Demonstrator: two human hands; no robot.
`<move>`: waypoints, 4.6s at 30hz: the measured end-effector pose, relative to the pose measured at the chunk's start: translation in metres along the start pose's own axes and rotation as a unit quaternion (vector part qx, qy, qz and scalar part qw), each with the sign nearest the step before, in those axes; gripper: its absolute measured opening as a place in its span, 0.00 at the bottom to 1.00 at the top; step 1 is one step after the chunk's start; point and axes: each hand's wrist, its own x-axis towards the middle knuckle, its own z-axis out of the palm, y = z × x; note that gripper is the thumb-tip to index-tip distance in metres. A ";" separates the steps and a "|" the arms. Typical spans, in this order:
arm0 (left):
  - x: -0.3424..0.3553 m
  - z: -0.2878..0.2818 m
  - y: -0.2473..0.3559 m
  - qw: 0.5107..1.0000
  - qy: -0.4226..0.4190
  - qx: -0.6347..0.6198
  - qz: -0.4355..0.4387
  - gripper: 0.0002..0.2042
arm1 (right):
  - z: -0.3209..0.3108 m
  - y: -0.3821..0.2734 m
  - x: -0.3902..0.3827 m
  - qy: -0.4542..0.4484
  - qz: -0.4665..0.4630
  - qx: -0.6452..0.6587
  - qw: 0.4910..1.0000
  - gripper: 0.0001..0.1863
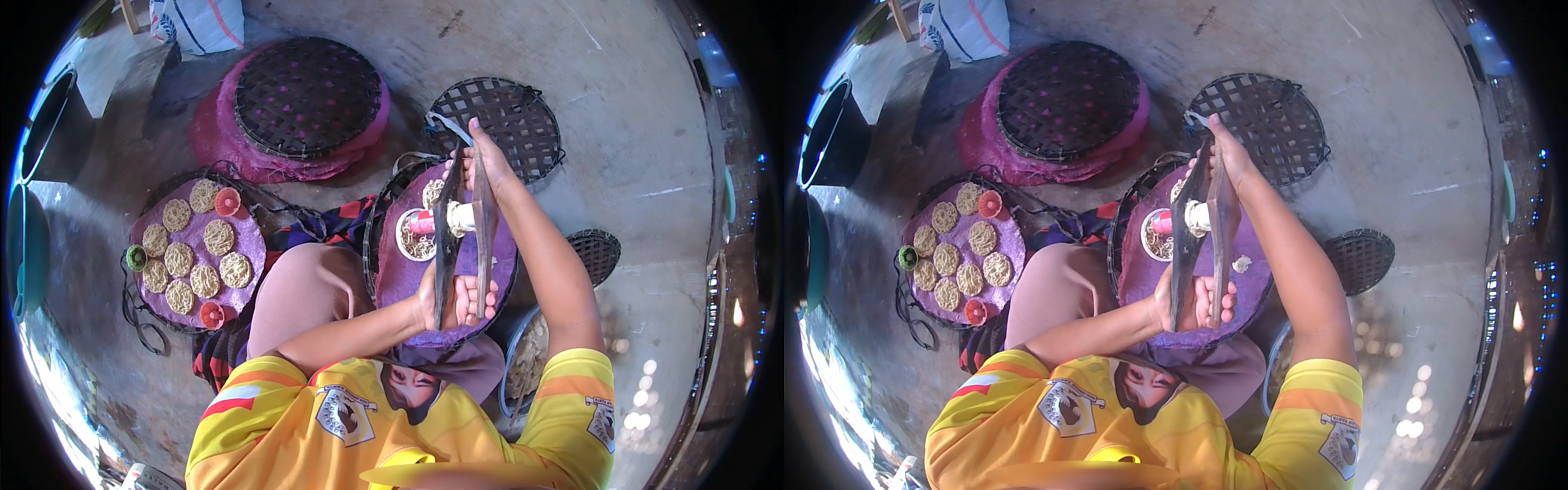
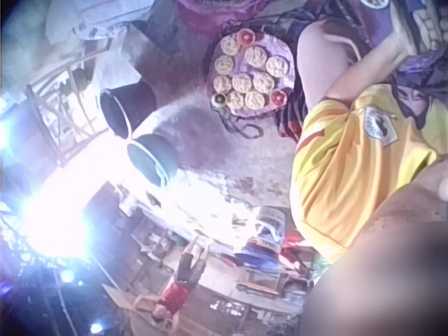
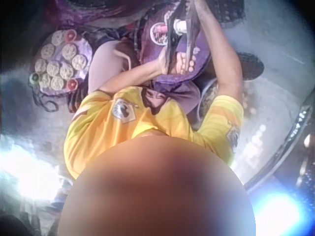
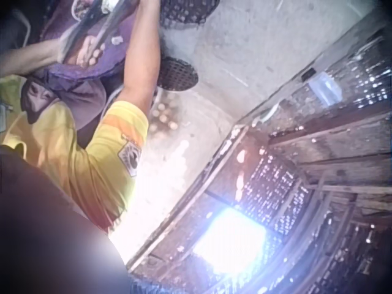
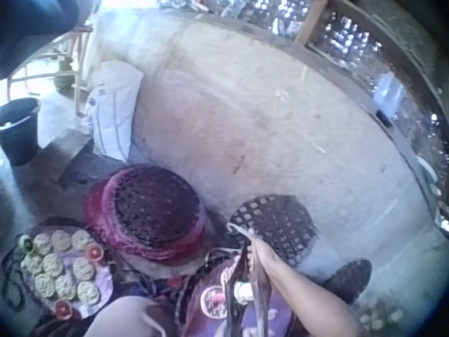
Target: The person scoops dough from a bowl and presses it into a handheld mold to form round patterned cakes, then places them on a purple mat. The process repeats with multiple units being produced and arranged on the mat.
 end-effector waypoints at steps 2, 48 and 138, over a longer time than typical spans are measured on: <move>0.007 -0.006 0.004 1.000 0.001 0.001 -0.005 0.45 | -0.002 -0.004 -0.002 0.031 -0.001 -0.013 0.999 0.44; -0.007 0.031 -0.013 0.992 -0.103 0.070 -0.011 0.35 | -0.002 0.132 -0.077 -0.045 -0.370 -0.207 0.905 0.25; -0.049 0.028 -0.098 0.981 -0.042 0.097 -0.165 0.36 | -0.012 0.142 -0.182 -0.062 -0.309 0.291 0.903 0.44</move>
